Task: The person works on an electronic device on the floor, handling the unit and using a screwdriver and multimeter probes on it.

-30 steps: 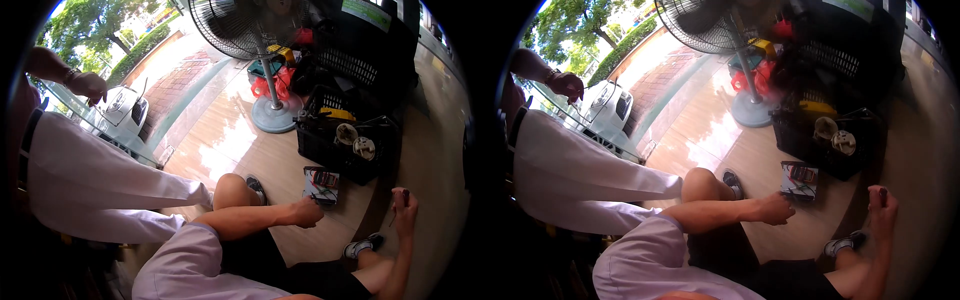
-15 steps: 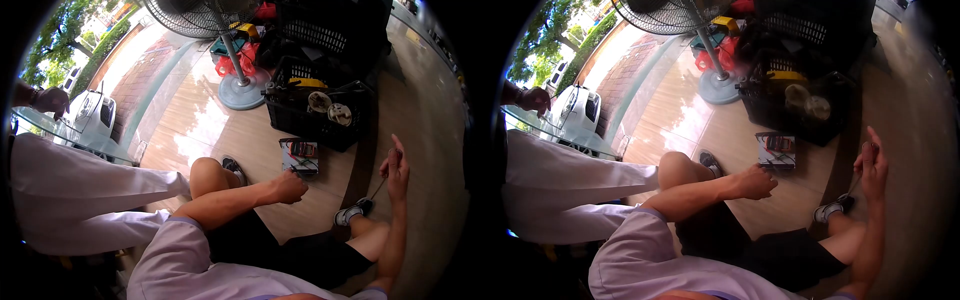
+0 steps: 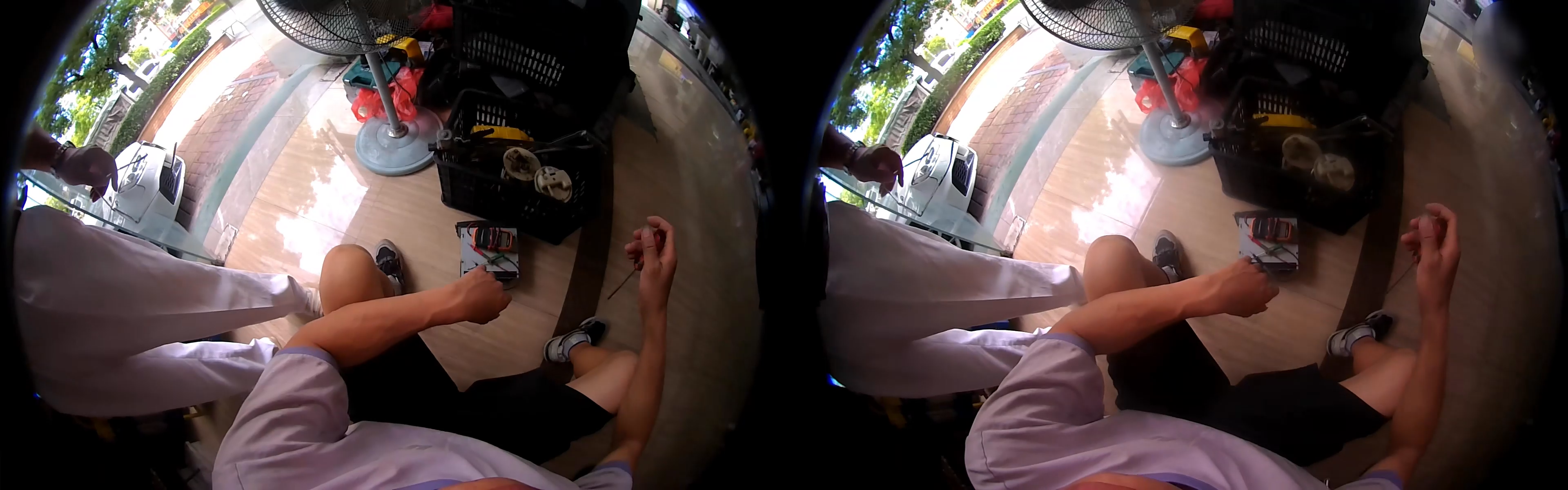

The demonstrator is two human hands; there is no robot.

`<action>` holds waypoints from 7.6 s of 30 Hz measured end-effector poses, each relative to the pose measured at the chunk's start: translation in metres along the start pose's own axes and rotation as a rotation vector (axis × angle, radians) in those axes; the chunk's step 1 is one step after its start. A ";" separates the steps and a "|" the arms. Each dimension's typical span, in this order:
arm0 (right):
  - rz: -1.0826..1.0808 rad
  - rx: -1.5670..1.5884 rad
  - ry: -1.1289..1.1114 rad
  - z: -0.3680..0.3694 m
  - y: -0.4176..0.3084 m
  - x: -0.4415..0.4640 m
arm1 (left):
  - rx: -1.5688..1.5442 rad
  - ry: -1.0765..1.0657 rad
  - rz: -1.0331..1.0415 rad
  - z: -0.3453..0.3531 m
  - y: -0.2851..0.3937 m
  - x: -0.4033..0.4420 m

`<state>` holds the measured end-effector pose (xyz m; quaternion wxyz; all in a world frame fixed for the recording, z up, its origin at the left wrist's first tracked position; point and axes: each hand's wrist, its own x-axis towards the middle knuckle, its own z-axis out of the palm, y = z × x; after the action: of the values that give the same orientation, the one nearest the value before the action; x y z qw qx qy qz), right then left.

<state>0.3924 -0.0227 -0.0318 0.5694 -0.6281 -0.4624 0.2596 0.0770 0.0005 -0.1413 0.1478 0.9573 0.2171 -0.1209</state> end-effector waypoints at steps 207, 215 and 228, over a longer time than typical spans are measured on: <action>-0.350 -0.837 -0.645 0.054 0.041 0.014 | 0.252 -0.166 0.308 0.029 0.069 0.028; -0.328 -0.834 -0.658 0.055 0.039 0.013 | 0.200 -0.341 0.310 0.013 0.069 0.035; -0.262 -0.817 -0.673 0.057 0.035 0.012 | 0.214 -0.135 0.287 0.025 0.065 0.029</action>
<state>0.3589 0.0181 -0.0747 0.1270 -0.6177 -0.7568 0.1723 0.1280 -0.0532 -0.1579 0.0751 0.9784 0.0537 -0.1848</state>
